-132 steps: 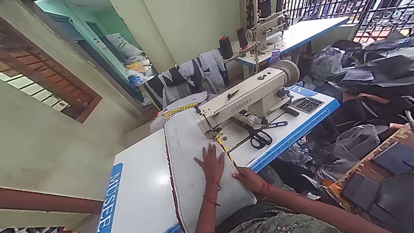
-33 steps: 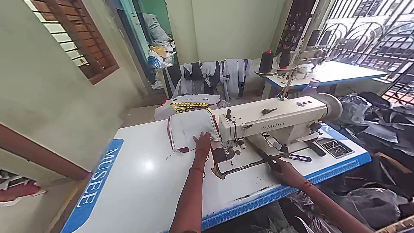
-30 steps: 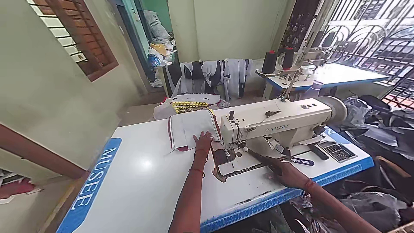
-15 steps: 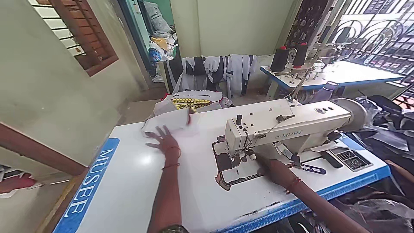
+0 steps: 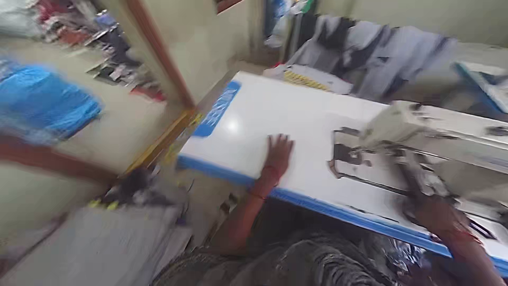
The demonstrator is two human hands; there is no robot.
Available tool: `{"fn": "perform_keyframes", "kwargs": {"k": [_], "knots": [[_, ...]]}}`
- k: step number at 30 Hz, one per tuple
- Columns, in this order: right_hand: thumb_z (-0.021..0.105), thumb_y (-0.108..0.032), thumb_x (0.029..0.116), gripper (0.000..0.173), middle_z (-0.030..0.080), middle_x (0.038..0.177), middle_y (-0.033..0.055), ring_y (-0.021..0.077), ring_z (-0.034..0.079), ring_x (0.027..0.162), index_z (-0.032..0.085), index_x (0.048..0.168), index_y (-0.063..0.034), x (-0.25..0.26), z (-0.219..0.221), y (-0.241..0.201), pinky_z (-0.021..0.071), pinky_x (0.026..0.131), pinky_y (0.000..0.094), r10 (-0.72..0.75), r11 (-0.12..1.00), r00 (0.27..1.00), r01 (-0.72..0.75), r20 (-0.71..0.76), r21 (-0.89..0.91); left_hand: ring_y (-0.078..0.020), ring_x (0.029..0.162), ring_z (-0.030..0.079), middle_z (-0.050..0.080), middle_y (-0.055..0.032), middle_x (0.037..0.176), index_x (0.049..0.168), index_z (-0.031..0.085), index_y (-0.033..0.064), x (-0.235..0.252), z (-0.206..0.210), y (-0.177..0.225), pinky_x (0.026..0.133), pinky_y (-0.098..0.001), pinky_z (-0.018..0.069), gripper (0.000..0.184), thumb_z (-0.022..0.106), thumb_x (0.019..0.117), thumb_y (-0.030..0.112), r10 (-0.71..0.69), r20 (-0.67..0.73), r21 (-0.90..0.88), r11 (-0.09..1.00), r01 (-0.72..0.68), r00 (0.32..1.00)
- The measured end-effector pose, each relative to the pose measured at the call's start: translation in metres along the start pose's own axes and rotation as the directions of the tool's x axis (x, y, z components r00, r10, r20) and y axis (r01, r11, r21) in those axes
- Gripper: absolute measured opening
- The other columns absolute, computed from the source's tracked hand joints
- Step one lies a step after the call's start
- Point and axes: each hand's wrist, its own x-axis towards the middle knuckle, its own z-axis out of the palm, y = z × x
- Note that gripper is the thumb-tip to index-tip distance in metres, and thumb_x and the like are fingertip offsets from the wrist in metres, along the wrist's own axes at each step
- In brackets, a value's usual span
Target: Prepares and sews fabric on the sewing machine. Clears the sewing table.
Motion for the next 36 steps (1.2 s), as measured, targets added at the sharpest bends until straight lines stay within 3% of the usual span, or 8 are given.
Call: {"fn": "perform_keyframes", "kwargs": {"k": [6,8,11,13,16,19,25,36], "knots": [[0.069,-0.01,0.0944,0.051,0.045,0.141,0.0462,0.0677,0.044,0.129,0.055,0.14,0.0099,-0.009,0.015,-0.1,0.0319,0.1,0.0818,-0.586,0.799,0.796,0.599,-0.151,0.056,-0.0355,0.136,0.056,0.063,-0.0113,0.143,0.135,0.067,0.0162,-0.138,0.078,-0.041,0.113,-0.066,0.0341,0.035,0.058,0.1015,0.022,0.168,-0.628,0.031,0.981,-0.191,0.76],[0.07,-0.025,0.0925,0.062,0.044,0.145,0.0434,0.0656,0.044,0.131,0.054,0.142,0.0071,-0.013,0.026,-0.152,0.0328,0.1,0.0812,-0.746,0.645,0.637,0.764,-0.196,0.03,-0.0359,0.136,0.056,0.062,-0.0119,0.143,0.134,0.067,0.0181,-0.187,0.111,-0.073,0.111,-0.0706,0.0314,0.036,0.063,0.0984,0.015,0.071,-0.596,0.01,0.997,-0.082,0.8],[0.067,-0.044,0.0918,0.072,0.04,0.151,0.0395,0.0621,0.04,0.137,0.053,0.147,-0.0001,-0.03,0.033,-0.234,0.0284,0.104,0.0823,-0.875,0.464,0.454,0.886,-0.169,-0.024,-0.0482,0.144,0.042,0.044,-0.0295,0.155,0.148,0.053,0.002,-0.263,0.154,-0.13,0.117,-0.073,0.0222,0.053,0.064,0.0976,0.015,-0.528,-0.177,-0.32,0.829,0.459,0.83],[0.068,-0.05,0.0904,0.077,0.034,0.157,0.0364,0.0577,0.031,0.145,0.05,0.151,-0.0063,-0.045,0.034,-0.282,0.0208,0.109,0.0823,-0.93,0.356,0.349,0.933,-0.118,-0.051,-0.047,0.148,0.036,0.038,-0.0309,0.158,0.153,0.043,-0.0028,-0.32,0.178,-0.177,0.119,-0.0674,0.0254,0.061,0.062,0.0995,0.02,-0.858,0.065,-0.408,0.443,0.798,0.509],[0.077,-0.05,0.0864,0.09,0.023,0.164,0.0318,0.0496,0.016,0.154,0.04,0.158,-0.0097,-0.057,0.036,-0.348,0.01,0.114,0.08,-0.971,0.241,0.241,0.967,-0.012,-0.079,-0.0471,0.144,0.041,0.042,-0.0338,0.153,0.151,0.037,-0.0097,-0.419,0.195,-0.227,0.116,-0.0642,0.0334,0.063,0.059,0.103,0.025,-0.968,0.25,-0.525,-0.117,0.843,0.021],[0.084,-0.048,0.08,0.105,0.02,0.165,0.031,0.0496,0.014,0.155,0.032,0.16,-0.0058,-0.061,0.042,-0.412,0.008,0.115,0.079,-0.987,0.157,0.158,0.977,-0.006,-0.147,-0.0499,0.131,0.054,0.055,-0.0375,0.137,0.142,0.047,-0.0131,-0.502,0.236,-0.266,0.11,-0.0623,0.042,0.057,0.06,0.1034,0.028,-0.96,0.143,-0.643,-0.275,0.715,-0.241],[0.088,-0.035,0.0806,0.112,0.007,0.16,0.0452,0.0682,0.008,0.146,0.018,0.163,-0.0041,-0.086,0.044,-0.491,0.0105,0.109,0.085,-0.956,0.287,0.292,0.941,0.0,-0.18,-0.0402,0.148,0.037,0.039,-0.0316,0.156,0.154,0.031,-0.0091,-0.551,0.212,-0.338,0.122,-0.0517,0.0297,0.072,0.069,0.0959,0.011,-0.934,0.118,-0.765,-0.302,0.568,-0.338],[0.085,-0.044,0.0812,0.117,-0.001,0.164,0.0388,0.0619,0.0,0.15,0.012,0.164,-0.0041,-0.083,0.041,-0.497,0.0066,0.113,0.0811,-0.926,0.349,0.37,0.915,0.072,-0.204,-0.0369,0.154,0.027,0.024,-0.0326,0.163,0.159,0.014,-0.0091,-0.544,0.188,-0.39,0.124,-0.0399,0.0264,0.105,0.082,0.0876,0.027,-0.914,0.082,-0.779,-0.307,0.546,-0.397]]}}
